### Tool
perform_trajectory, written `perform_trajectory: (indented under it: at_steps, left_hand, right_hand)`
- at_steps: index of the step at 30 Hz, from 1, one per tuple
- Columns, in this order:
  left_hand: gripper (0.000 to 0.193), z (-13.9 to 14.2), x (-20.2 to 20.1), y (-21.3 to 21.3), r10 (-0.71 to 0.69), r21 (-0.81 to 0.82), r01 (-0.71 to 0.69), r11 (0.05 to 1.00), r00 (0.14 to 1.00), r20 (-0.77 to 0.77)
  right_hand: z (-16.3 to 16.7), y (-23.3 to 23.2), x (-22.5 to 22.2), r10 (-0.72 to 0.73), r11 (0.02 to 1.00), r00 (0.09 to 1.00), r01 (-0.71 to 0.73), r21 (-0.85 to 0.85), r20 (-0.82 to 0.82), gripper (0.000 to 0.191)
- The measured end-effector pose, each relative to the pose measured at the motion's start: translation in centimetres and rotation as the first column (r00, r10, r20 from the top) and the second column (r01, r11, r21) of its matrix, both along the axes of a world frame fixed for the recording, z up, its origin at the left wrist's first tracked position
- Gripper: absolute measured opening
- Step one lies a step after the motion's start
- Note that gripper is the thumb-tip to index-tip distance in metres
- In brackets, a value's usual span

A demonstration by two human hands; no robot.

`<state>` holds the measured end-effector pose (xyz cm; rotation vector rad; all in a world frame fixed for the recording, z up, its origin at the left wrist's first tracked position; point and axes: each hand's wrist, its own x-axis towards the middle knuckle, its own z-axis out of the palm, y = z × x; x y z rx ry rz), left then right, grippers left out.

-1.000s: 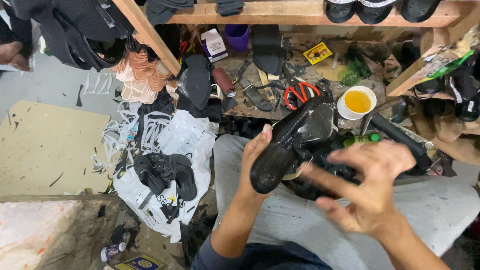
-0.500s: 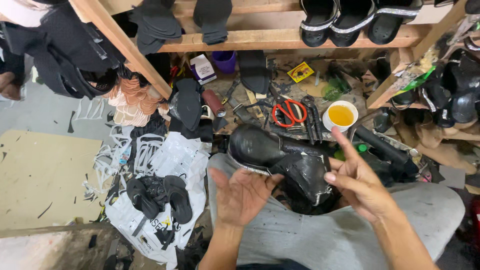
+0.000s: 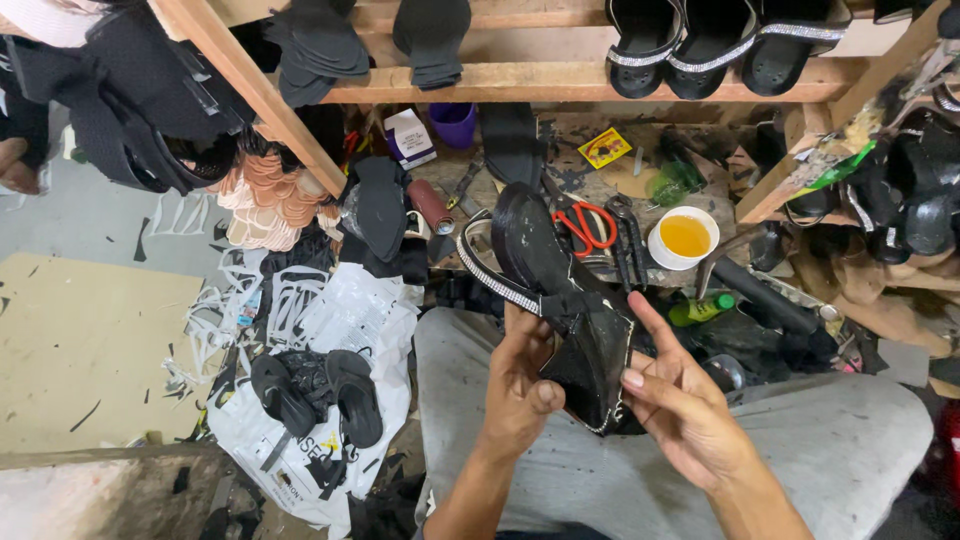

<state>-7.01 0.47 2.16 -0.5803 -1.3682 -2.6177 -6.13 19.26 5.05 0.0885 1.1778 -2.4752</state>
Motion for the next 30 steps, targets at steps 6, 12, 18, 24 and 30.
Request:
perform_trajectory:
  at_steps: [6,12,18,24,30]
  left_hand:
    - [0.073,1.7,-0.9,0.5,0.048,0.229,-0.077,0.970,0.990,0.132]
    - [0.073,2.8,-1.7,-2.2,-0.112,0.404,-0.016,0.915,0.950,0.290]
    - [0.072,3.3,0.6,-2.7,-0.298,0.463,0.145,0.875,0.914,0.277]
    - [0.074,3.3,2.0,-2.2,-0.406,0.491,0.256,0.832,0.886,0.226]
    - [0.076,2.2,2.1,-2.5,-0.467,0.535,0.274,0.799,0.843,0.266]
  right_hand:
    - [-1.2,-2.3,0.3,0.051,0.951,0.990,-0.008,0.309,-0.129,0.101]
    - [-2.3,0.6,-2.6,0.155,0.966,0.835,-0.015,0.259,-0.528,0.084]
    - [-8.2,8.8,-13.7,0.206,-0.004,0.814,0.555,0.832,-0.543,0.049]
    - [-11.2,10.8,-18.0,0.486,-0.459,0.846,0.459,0.761,-0.218,0.071]
    - [-6.9,8.3,-14.7,0.335,-0.467,0.933,0.283,0.838,-0.129,0.020]
